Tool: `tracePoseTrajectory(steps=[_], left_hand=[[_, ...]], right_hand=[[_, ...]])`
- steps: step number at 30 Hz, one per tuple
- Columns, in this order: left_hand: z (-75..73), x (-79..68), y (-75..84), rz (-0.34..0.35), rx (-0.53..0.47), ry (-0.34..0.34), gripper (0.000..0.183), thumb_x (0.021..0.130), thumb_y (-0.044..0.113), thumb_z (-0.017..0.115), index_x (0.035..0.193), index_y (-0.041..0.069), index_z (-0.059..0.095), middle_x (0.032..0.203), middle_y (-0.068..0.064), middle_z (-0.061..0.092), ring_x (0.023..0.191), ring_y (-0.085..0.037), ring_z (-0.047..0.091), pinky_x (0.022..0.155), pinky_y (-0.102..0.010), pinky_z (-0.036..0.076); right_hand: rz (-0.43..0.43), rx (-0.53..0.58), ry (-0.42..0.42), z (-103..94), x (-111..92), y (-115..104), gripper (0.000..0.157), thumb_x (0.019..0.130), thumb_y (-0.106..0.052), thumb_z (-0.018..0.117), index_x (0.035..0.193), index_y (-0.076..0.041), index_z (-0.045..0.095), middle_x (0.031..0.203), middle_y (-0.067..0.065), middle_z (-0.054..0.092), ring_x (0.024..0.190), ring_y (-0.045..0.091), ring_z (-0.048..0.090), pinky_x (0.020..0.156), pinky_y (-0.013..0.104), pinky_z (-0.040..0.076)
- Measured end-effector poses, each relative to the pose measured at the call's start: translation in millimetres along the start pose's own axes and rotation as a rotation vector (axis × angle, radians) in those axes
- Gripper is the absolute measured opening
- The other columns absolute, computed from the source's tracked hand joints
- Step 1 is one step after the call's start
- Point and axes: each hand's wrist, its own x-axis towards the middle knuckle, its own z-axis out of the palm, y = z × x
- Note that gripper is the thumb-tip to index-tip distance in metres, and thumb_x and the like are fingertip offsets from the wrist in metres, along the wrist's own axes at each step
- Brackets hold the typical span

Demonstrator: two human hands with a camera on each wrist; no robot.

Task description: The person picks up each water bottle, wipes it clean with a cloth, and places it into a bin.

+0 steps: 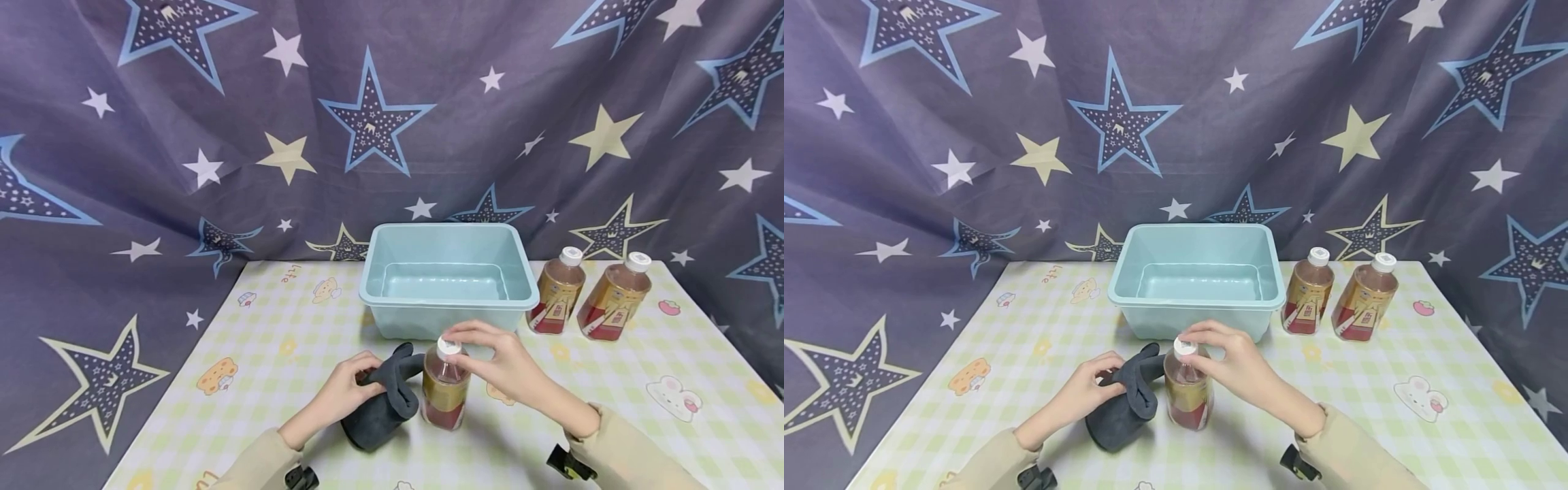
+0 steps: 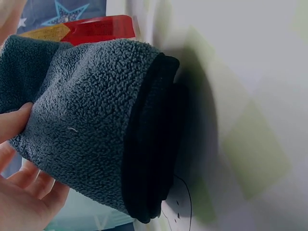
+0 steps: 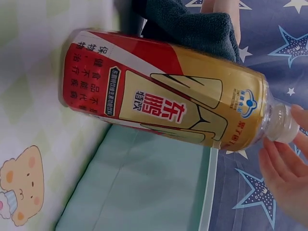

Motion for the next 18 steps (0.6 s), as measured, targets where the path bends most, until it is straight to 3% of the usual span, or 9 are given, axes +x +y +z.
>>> tracePoseTrajectory(steps=[8, 14, 18], left_hand=[[1.0, 1.5, 5.9, 0.020, 0.023, 0.036, 0.012, 0.073, 0.000, 0.066, 0.083, 0.005, 0.063, 0.082, -0.002, 0.058, 0.071, -0.014, 0.049, 0.065, -0.029, 0.042], [2.9, 4.5, 11.0, 0.038, 0.038, 0.059, 0.012, 0.073, 0.002, 0.067, 0.083, 0.005, 0.063, 0.084, -0.003, 0.059, 0.075, -0.009, 0.050, 0.067, -0.030, 0.044], [6.9, 8.6, -1.1, 0.054, 0.033, 0.067, 0.013, 0.073, 0.004, 0.068, 0.085, 0.008, 0.064, 0.085, -0.001, 0.060, 0.079, -0.010, 0.052, 0.069, -0.029, 0.044]], right_hand=[[0.047, 0.004, -0.049, -4.5, -4, 2, 0.027, 0.075, -0.003, 0.067, 0.101, -0.004, 0.065, 0.106, 0.004, 0.061, 0.099, 0.015, 0.057, 0.084, 0.019, 0.041], [-0.019, 0.035, -0.018, -2.6, -8, 3, 0.028, 0.075, 0.002, 0.064, 0.104, -0.002, 0.064, 0.108, 0.009, 0.060, 0.100, 0.016, 0.056, 0.085, 0.015, 0.039], [-0.049, 0.044, -0.008, -0.6, -8, 3, 0.029, 0.075, 0.004, 0.064, 0.104, -0.001, 0.064, 0.108, 0.011, 0.060, 0.100, 0.017, 0.056, 0.085, 0.015, 0.039]])
